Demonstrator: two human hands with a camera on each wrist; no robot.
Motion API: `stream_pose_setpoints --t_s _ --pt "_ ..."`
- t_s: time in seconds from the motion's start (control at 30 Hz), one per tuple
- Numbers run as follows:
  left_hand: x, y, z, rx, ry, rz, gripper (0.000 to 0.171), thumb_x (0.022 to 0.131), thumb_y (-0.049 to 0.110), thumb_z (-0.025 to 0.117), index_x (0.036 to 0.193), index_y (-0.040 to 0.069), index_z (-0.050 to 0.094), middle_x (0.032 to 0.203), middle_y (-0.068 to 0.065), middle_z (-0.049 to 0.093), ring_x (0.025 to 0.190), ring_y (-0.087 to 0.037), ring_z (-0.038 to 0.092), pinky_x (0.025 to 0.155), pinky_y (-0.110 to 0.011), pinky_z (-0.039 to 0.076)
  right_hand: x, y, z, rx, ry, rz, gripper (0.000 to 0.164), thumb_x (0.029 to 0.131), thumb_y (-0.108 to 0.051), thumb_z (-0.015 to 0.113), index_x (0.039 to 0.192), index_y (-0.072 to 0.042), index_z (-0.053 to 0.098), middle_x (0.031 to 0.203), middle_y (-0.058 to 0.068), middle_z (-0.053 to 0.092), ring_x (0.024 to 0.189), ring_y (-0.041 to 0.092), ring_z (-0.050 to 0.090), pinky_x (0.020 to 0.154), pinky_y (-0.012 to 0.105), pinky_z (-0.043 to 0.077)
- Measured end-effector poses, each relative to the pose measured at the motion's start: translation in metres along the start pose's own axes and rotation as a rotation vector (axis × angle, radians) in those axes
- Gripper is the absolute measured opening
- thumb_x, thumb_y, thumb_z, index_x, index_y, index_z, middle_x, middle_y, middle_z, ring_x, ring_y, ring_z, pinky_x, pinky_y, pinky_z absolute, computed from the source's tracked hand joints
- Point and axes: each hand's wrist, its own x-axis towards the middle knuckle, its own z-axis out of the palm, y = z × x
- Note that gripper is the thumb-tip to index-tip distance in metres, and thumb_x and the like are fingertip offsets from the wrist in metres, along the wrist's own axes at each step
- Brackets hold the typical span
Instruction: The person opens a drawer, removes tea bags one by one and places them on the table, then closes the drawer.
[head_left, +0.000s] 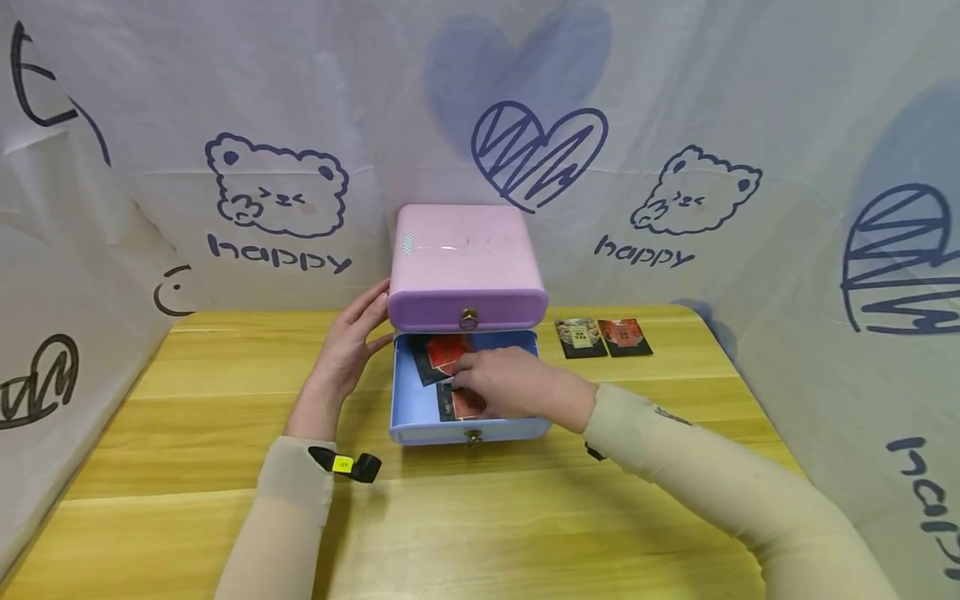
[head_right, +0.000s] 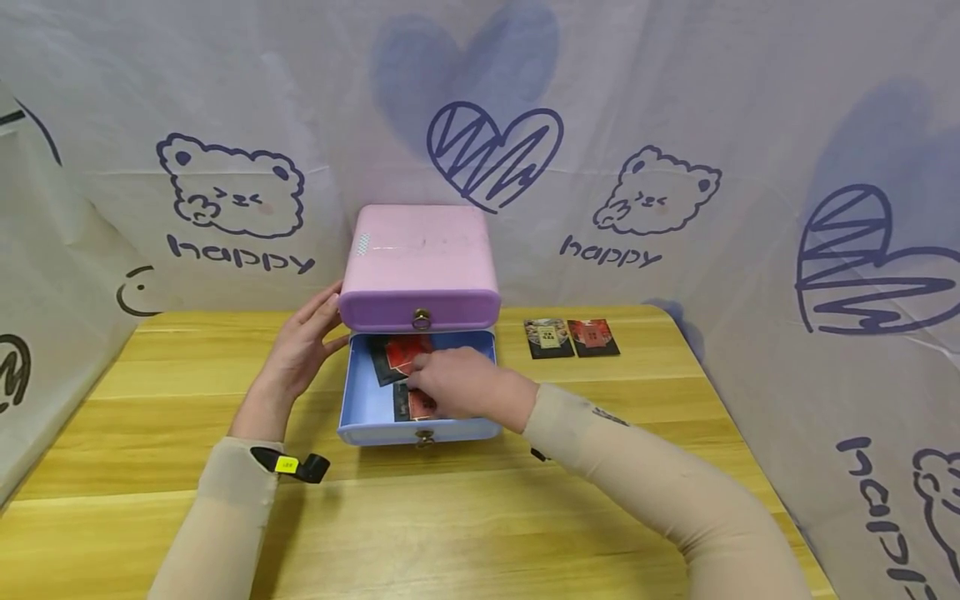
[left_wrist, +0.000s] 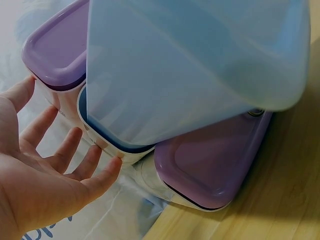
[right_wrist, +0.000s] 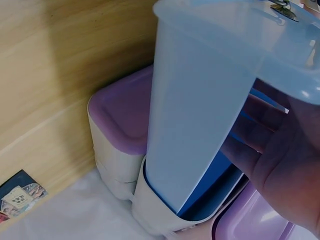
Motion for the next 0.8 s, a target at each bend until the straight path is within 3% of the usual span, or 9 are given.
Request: stream_pose_setpoints --t_s 0.4,0.53,0.8 --pt "-0.0007 -0.0009 0.0000 0.009 0.005 0.000 0.053 0.083 0.050 0.058 0.132 0.031 0.047 0.138 0.001 0.040 0.117 -0.018 0.039 0.098 -0.055 0.034 -0.0004 0.0035 0.0040 -0.028 0.036 -0.061 0.041 0.076 -0.032 0.069 0.113 -0.017 0.062 0.121 -0.002 0.055 0.099 0.012 0.051 0.072 0.032 0.052" --pt "-0.0018 -0.0001 0.0004 0.005 0.005 0.002 0.053 0.083 0.049 0.058 0.132 0.030 0.047 0.138 0.001 0.040 0.117 -0.018 0.039 0.098 -0.054 0.034 -0.0007 0.0049 0.0054 -0.020 0.055 -0.088 0.038 0.076 -0.028 0.069 0.111 -0.017 0.063 0.119 -0.002 0.055 0.092 0.010 0.052 0.070 0.029 0.052" --pt "-0.0012 0.0008 0.0007 0.022 0.001 0.002 0.053 0.083 0.050 0.058 0.132 0.032 0.047 0.139 0.001 0.039 0.118 -0.019 0.038 0.099 -0.056 0.032 -0.0006 0.0068 0.0033 0.005 -0.018 -0.072 0.048 0.078 -0.029 0.069 0.123 -0.018 0.055 0.124 0.001 0.053 0.099 0.013 0.052 0.080 0.033 0.050"
